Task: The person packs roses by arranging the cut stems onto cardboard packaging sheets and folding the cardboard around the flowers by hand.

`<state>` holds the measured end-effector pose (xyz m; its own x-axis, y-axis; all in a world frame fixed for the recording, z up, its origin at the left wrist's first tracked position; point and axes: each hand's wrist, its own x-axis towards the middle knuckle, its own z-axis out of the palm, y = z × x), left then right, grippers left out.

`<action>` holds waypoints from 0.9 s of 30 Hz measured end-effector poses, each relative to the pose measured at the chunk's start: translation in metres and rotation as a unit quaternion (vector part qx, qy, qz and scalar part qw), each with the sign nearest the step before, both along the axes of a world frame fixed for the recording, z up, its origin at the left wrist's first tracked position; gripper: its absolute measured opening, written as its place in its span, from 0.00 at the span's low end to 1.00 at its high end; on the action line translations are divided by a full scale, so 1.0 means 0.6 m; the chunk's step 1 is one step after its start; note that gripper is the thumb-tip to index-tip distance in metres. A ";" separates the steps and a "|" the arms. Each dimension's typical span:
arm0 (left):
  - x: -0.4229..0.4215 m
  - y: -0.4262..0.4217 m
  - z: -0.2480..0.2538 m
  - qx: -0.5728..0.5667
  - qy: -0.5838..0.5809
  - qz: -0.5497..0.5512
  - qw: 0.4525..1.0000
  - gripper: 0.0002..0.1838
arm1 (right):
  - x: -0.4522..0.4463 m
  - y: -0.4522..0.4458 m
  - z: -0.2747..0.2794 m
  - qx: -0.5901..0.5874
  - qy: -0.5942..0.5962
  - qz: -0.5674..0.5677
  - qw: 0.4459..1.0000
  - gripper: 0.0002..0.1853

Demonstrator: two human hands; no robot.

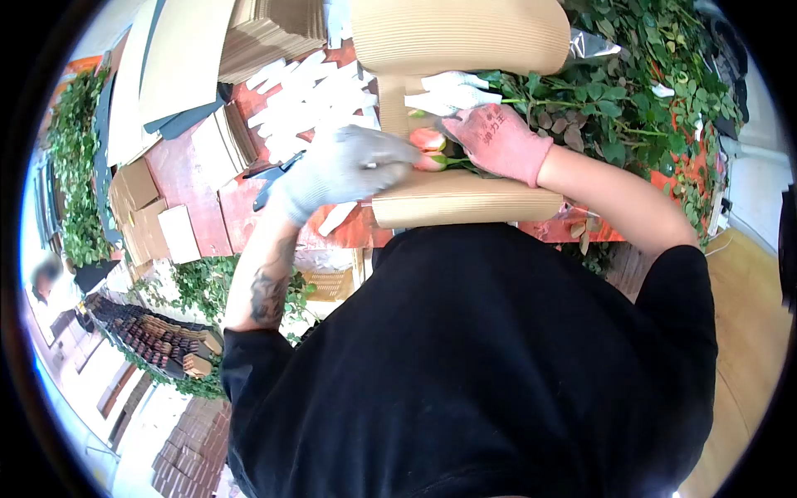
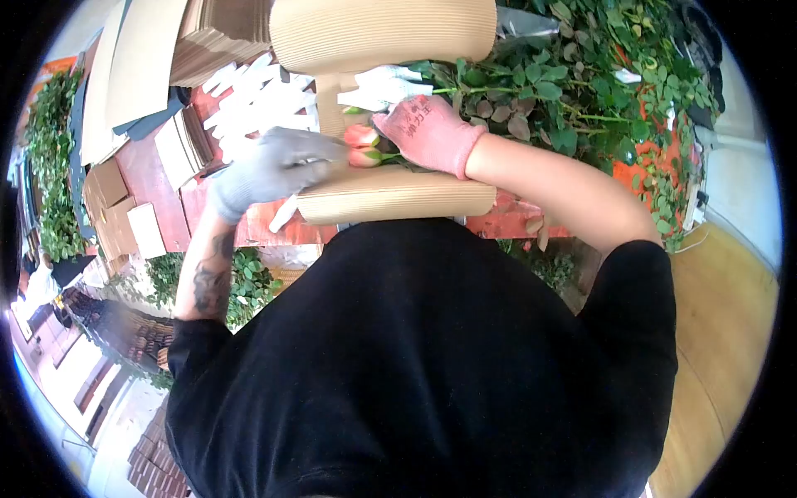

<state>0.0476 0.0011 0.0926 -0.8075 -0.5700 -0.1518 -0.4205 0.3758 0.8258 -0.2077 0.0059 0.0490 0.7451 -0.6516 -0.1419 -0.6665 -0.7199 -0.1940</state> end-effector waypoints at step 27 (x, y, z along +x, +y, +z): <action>-0.087 -0.013 -0.091 -0.057 -0.134 0.308 0.940 0.17 | 0.000 -0.006 0.008 0.071 0.094 -0.037 0.992 0.31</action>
<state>-0.0043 -0.0069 0.0378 -0.2614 -0.9415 -0.2127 -0.7742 0.0729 0.6287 -0.2076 0.0025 0.0538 0.6474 -0.6669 -0.3690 -0.7506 -0.6418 -0.1571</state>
